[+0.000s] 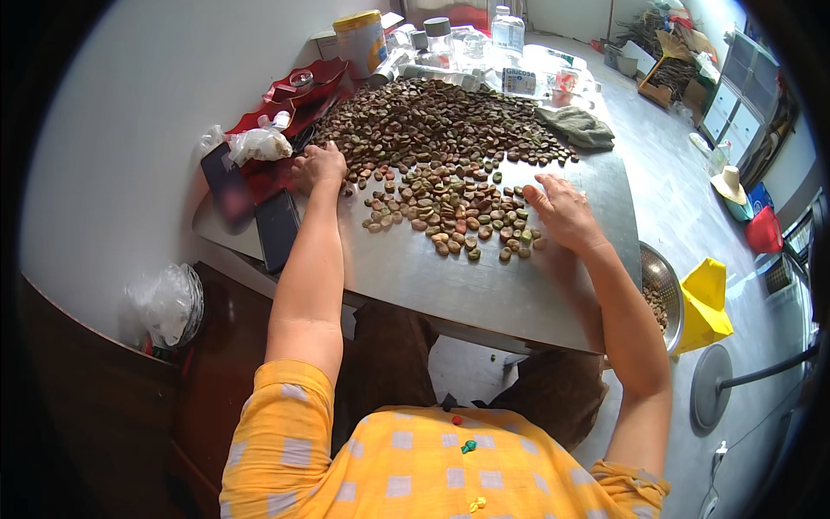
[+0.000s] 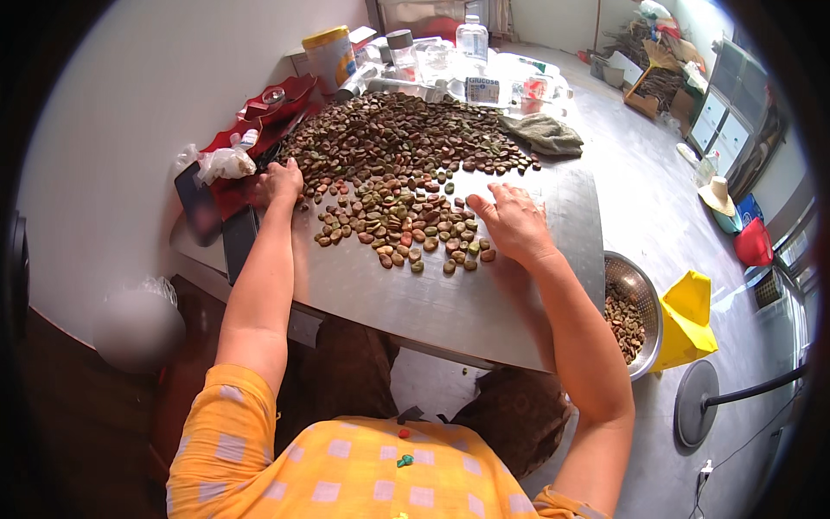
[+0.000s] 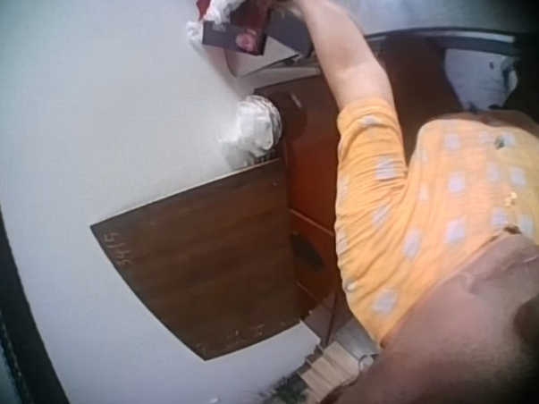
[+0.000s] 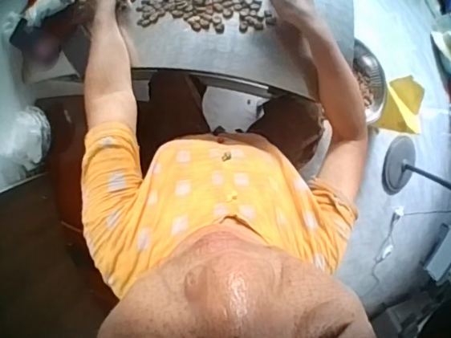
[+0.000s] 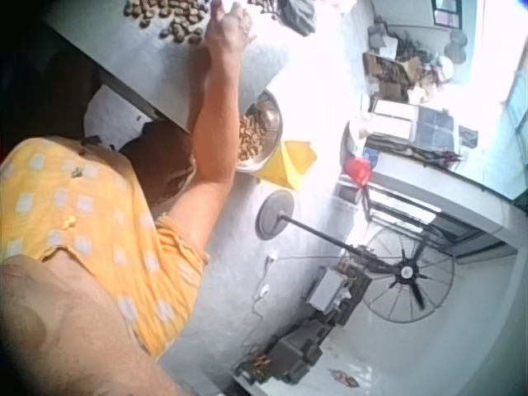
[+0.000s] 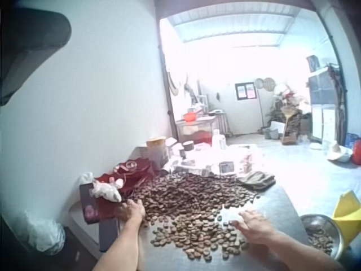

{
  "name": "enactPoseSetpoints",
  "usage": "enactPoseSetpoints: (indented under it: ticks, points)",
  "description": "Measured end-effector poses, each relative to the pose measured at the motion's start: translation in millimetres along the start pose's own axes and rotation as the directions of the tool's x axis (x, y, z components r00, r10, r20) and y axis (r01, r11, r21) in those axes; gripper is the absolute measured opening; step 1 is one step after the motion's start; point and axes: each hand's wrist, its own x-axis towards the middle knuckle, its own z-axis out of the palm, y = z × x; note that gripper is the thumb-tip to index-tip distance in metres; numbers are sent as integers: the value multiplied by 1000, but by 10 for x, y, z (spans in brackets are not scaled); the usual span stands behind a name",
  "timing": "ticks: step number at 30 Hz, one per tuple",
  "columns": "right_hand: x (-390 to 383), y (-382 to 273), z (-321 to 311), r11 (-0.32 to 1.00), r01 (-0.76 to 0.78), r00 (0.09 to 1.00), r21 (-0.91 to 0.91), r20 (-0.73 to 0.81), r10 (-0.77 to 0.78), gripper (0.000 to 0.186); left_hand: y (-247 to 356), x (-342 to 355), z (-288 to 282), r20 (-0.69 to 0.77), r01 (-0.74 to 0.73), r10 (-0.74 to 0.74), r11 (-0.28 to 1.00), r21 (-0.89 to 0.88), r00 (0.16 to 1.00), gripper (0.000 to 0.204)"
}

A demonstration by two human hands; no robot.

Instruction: The person sits at a metal table and manually sorts a large pile of green coffee beans. They pick up individual beans, inspect them, and place them into a metal colander to the right. The person occasionally spreads the beans across the table to facilitate the sorting process.

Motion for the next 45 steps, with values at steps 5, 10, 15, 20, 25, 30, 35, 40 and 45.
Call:
enactPoseSetpoints:
  ticks: [5, 10, 15, 20, 25, 30, 35, 40, 45]
  points:
    - [-26, -132, 44, 997, 1, 1000, -76, 22, 1, 71, 239, -340, 22, 87, -134, 144, 985, -110, 986, 70]
    - [-62, -155, 52, 993, 31, 999, -112, 19, -29, 71, 492, -789, 31, 200, -372, 402, 912, -170, 894, 73]
    - [-56, -147, 69, 991, 36, 999, -127, 29, -32, 73, 689, -1176, 23, 265, -655, 678, 734, -180, 686, 75]
    - [-54, -135, 47, 999, 19, 1000, -48, 22, -18, 72, 833, -1657, -109, 396, -820, 807, 539, -190, 439, 70]
    - [-54, -104, 33, 999, 32, 999, -10, 36, -32, 71, 715, -2047, -254, 422, -914, 877, 343, -217, 229, 66]
    - [-95, -149, 28, 988, 112, 992, -102, 71, -106, 71, 475, -1970, -330, 381, -950, 897, 289, -120, 225, 61]
    - [-133, -235, 22, 983, 124, 990, -135, 78, -115, 71, 411, -1604, -289, 404, -914, 839, 405, -20, 363, 64]
    - [-195, -330, 2, 968, 210, 974, -138, 111, -196, 71, 428, -1348, -155, 396, -819, 759, 573, -32, 516, 68]
    - [-194, -417, 40, 946, 240, 957, -218, 213, -194, 70, 528, -1311, -128, 421, -784, 725, 619, -52, 545, 69]
